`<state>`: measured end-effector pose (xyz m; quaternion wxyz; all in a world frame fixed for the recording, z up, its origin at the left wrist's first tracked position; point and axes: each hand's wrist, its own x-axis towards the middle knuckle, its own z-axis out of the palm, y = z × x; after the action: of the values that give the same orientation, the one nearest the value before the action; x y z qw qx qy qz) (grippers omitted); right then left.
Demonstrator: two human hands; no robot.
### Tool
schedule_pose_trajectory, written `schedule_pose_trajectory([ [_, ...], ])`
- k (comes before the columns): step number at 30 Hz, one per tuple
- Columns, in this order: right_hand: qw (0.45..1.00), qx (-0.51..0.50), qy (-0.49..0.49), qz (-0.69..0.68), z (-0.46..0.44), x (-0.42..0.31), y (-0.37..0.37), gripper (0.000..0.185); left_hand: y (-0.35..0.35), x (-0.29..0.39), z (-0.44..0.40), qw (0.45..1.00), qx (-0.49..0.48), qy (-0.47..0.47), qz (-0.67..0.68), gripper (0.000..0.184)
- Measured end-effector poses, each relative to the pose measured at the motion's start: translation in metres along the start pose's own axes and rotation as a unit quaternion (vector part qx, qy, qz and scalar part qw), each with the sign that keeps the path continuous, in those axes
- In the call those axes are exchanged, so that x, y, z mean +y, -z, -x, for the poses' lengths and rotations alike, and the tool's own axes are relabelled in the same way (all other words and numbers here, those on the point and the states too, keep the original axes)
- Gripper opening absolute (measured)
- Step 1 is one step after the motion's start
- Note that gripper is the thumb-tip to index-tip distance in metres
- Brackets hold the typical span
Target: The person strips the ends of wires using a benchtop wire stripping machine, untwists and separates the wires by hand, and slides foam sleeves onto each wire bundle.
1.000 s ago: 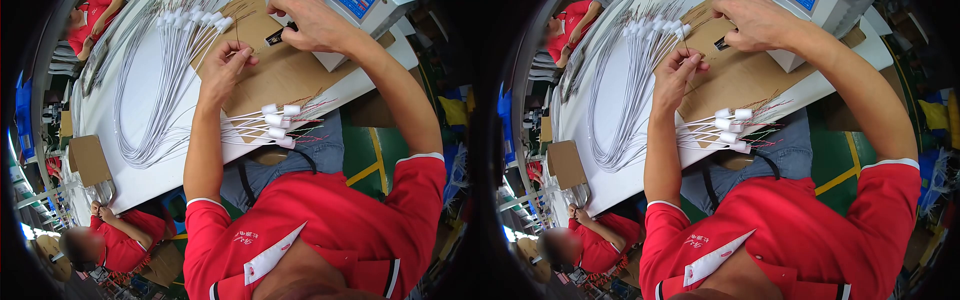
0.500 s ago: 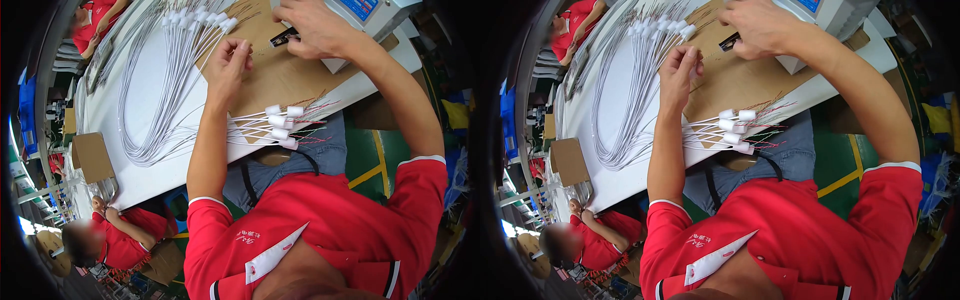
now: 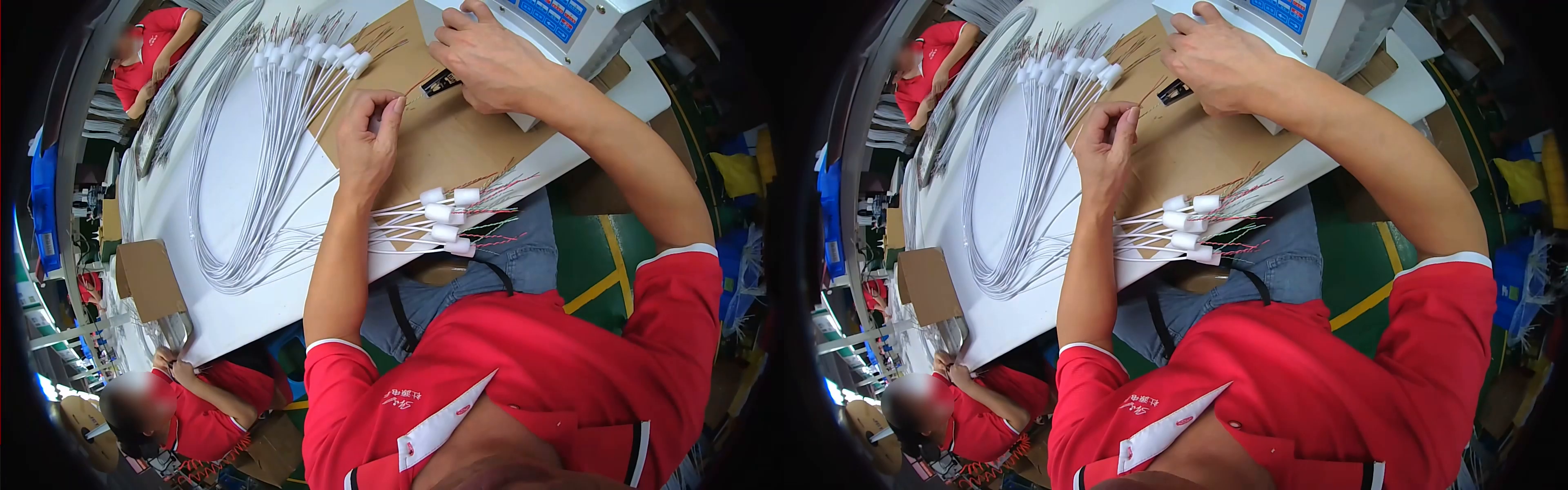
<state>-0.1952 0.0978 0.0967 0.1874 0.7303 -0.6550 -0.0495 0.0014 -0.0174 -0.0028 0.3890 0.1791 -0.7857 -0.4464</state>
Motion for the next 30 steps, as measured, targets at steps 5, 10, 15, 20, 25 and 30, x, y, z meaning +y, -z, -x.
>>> schedule_pose_trajectory([
  [5, 1.000, -0.015, 0.002, -0.016, -0.002, 0.003, -0.003, 0.017, -0.004, 0.019, -0.002, 0.988, 0.009, -0.087, -0.126, 0.006],
  [10, 0.999, 0.025, 0.018, -0.011, 0.000, 0.004, -0.010, 0.016, -0.007, 0.021, -0.002, 0.989, 0.021, -0.071, -0.127, 0.005],
  [15, 0.999, 0.035, 0.018, -0.009, 0.000, 0.005, -0.012, 0.015, -0.008, 0.018, -0.003, 0.985, 0.029, -0.099, -0.136, 0.005],
  [20, 0.999, 0.049, 0.018, -0.014, 0.002, 0.006, -0.012, 0.015, 0.000, 0.020, 0.002, 0.979, 0.042, -0.129, -0.154, 0.003],
  [25, 0.999, 0.028, 0.014, -0.020, 0.000, 0.005, -0.013, 0.016, -0.003, 0.018, 0.006, 0.974, 0.021, -0.164, -0.157, 0.006],
  [30, 0.999, 0.030, 0.014, -0.019, -0.001, 0.005, -0.016, 0.016, -0.008, 0.016, 0.002, 0.958, 0.016, -0.197, -0.207, 0.011],
])
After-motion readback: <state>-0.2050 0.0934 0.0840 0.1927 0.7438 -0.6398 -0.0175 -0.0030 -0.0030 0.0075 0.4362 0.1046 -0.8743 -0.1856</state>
